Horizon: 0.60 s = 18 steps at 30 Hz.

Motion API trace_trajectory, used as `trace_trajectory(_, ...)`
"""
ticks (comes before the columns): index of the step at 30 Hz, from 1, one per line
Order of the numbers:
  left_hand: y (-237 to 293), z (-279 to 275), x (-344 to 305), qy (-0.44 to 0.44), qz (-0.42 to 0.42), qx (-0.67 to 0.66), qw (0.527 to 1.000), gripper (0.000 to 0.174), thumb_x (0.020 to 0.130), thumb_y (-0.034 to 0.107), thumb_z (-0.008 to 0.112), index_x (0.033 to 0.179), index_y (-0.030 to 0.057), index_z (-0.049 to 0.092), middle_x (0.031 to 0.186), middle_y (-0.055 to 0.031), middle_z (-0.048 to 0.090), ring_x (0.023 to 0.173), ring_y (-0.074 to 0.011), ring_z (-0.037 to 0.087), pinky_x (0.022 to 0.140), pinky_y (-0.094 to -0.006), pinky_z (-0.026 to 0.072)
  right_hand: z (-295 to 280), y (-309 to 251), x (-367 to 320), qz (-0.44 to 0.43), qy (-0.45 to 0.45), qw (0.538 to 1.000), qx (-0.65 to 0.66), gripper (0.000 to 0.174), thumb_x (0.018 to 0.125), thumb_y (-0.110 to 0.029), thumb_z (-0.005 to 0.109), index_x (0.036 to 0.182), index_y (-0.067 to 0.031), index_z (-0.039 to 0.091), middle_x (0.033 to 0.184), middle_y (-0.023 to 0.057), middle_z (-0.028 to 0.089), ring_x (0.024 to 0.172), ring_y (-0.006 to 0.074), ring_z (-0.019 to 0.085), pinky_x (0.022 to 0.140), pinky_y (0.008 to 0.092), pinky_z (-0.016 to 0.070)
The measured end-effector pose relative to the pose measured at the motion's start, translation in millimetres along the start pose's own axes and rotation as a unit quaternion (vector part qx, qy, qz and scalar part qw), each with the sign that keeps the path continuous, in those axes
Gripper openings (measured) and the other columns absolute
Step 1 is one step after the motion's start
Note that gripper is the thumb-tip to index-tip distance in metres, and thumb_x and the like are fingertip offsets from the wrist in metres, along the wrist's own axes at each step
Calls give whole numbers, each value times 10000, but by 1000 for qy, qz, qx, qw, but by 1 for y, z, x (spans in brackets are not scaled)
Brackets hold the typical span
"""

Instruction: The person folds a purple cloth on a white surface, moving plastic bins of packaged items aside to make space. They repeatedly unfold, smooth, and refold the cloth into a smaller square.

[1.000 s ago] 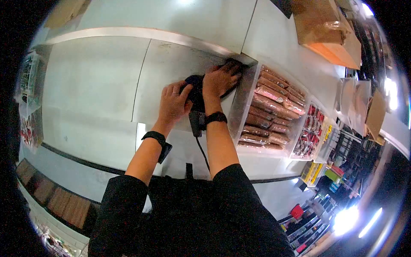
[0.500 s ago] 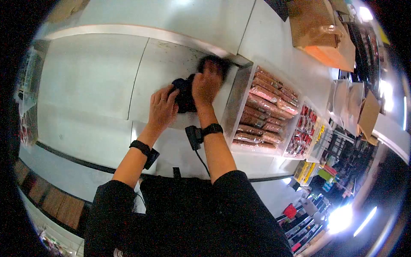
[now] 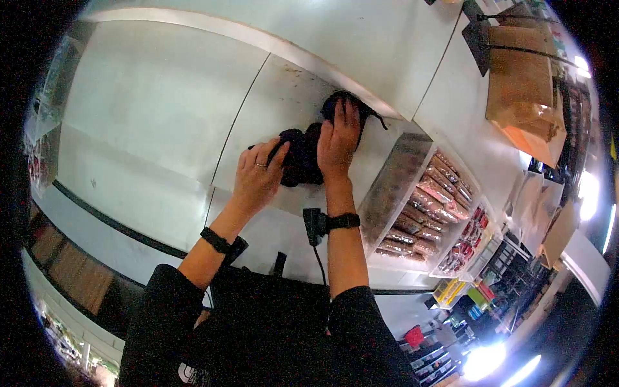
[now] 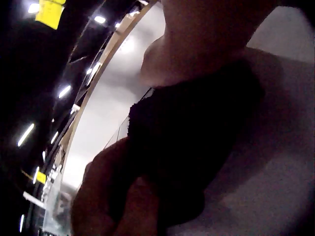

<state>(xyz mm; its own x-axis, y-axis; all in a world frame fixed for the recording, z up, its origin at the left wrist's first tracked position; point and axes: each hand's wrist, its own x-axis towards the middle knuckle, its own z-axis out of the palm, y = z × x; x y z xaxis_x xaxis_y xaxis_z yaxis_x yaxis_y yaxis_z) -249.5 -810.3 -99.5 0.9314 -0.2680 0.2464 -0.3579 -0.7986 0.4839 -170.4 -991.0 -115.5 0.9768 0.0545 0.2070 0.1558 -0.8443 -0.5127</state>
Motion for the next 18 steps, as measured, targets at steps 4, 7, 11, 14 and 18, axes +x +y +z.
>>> trace_trajectory(4,-5,-10,-4,10,-66,3,998,500,765,90,659,1255,87,556,1277,-72,497,1104,-237,490,881,-377,417,11,-19,23,-88,-56,994,20,470,888,-143,480,1321,37,462,1358,247,458,1265,439,397,1094,489,275)
trace_trajectory(7,-15,-21,-6,7,-99,41,994,518,757,95,676,1261,101,555,1279,-71,498,1101,-251,493,898,-392,421,26,-34,38,-94,-65,993,39,491,876,-140,471,1339,22,455,1377,235,449,1279,415,395,1099,481,275)
trace_trajectory(11,-31,-28,-13,17,-118,51,992,524,757,97,682,1265,113,554,1274,-72,503,1106,-262,491,922,-403,416,42,-55,51,-91,-74,990,81,528,853,-118,457,1364,16,432,1385,233,443,1290,393,395,1105,455,279)
trace_trajectory(14,-37,-34,-13,23,-136,45,989,525,768,80,666,1278,112,545,1283,-71,503,1110,-267,490,930,-410,412,49,-64,58,-102,-65,987,104,549,831,-110,480,1361,22,430,1376,238,447,1273,392,407,1096,458,294)
trace_trajectory(18,-58,-41,-18,36,-140,71,987,478,792,43,612,1262,114,563,1282,-72,515,1113,-277,493,941,-415,402,58,-78,71,-148,-79,982,91,538,812,-96,504,1345,-25,472,1355,233,459,1238,408,422,1077,467,315)
